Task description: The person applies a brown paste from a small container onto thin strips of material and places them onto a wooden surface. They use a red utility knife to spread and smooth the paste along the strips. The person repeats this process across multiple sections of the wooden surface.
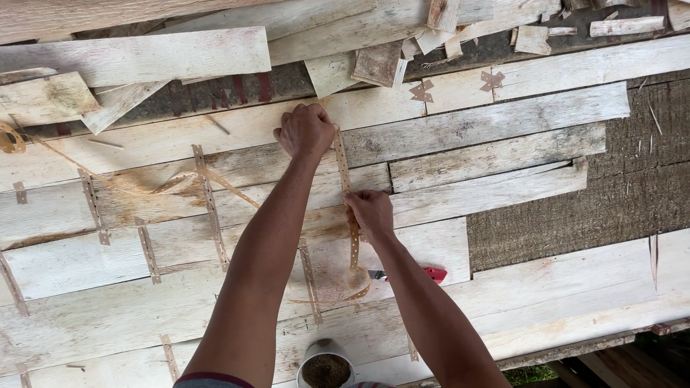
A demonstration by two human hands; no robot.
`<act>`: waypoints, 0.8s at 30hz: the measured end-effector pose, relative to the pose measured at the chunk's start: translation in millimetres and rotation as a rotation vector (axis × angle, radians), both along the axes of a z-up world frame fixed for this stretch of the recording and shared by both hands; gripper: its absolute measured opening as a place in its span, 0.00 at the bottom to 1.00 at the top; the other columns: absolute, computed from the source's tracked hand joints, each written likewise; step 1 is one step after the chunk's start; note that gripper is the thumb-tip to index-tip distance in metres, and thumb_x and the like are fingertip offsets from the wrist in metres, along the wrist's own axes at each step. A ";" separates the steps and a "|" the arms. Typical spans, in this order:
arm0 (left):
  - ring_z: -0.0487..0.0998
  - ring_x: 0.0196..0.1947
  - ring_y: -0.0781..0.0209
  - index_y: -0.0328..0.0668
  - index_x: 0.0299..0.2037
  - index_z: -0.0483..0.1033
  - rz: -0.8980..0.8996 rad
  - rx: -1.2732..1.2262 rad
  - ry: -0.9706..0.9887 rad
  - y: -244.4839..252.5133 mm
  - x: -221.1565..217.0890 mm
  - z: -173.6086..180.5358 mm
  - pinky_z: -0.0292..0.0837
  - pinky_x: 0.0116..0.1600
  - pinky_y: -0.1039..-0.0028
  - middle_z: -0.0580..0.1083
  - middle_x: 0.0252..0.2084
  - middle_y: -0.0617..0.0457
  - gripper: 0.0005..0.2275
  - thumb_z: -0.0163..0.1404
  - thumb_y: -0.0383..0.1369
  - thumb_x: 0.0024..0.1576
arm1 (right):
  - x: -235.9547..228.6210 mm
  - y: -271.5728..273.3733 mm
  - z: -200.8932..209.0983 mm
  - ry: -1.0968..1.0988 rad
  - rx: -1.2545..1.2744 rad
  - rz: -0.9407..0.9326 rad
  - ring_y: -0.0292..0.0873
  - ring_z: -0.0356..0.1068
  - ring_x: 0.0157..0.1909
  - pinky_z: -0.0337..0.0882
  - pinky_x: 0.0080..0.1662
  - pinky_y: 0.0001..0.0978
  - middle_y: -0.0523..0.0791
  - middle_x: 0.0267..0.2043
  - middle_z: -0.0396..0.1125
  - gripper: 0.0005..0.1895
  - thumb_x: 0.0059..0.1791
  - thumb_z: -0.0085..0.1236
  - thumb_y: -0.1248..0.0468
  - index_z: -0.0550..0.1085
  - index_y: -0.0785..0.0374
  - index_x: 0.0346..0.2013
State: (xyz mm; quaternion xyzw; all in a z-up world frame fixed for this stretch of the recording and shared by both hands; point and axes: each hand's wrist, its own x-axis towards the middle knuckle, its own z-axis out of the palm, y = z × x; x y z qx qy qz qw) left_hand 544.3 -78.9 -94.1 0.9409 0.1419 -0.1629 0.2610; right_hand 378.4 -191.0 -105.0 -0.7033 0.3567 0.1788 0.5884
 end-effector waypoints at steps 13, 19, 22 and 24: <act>0.70 0.52 0.54 0.54 0.49 0.72 -0.028 0.038 -0.358 -17.1 -31.6 -27.4 0.63 0.55 0.58 0.69 0.46 0.58 0.08 0.53 0.39 0.63 | 9.1 4.2 -5.2 0.045 -0.062 -0.004 0.44 0.73 0.16 0.72 0.23 0.34 0.49 0.14 0.68 0.13 0.39 0.65 0.56 0.79 0.62 0.19; 0.26 0.81 0.42 0.41 0.80 0.39 -0.466 0.251 -0.316 -40.9 -59.0 -31.1 0.20 0.76 0.43 0.35 0.82 0.37 0.34 0.28 0.55 0.71 | 11.7 5.5 2.9 0.149 -0.196 0.102 0.52 0.77 0.29 0.71 0.36 0.37 0.49 0.18 0.71 0.15 0.40 0.62 0.50 0.81 0.59 0.20; 0.27 0.81 0.39 0.36 0.79 0.36 -0.496 0.253 -0.266 -42.4 -56.9 -23.6 0.17 0.75 0.35 0.35 0.82 0.35 0.38 0.28 0.58 0.68 | 11.7 3.6 -6.9 0.178 -0.143 0.052 0.45 0.76 0.24 0.73 0.34 0.36 0.46 0.16 0.70 0.13 0.41 0.61 0.53 0.80 0.58 0.20; 0.22 0.80 0.40 0.39 0.80 0.32 -0.532 0.292 -0.123 -41.7 -54.2 -12.3 0.15 0.72 0.27 0.31 0.82 0.37 0.42 0.28 0.63 0.65 | 11.5 3.1 -11.4 0.147 -0.060 0.000 0.42 0.74 0.19 0.73 0.31 0.31 0.46 0.14 0.69 0.12 0.41 0.62 0.56 0.79 0.61 0.20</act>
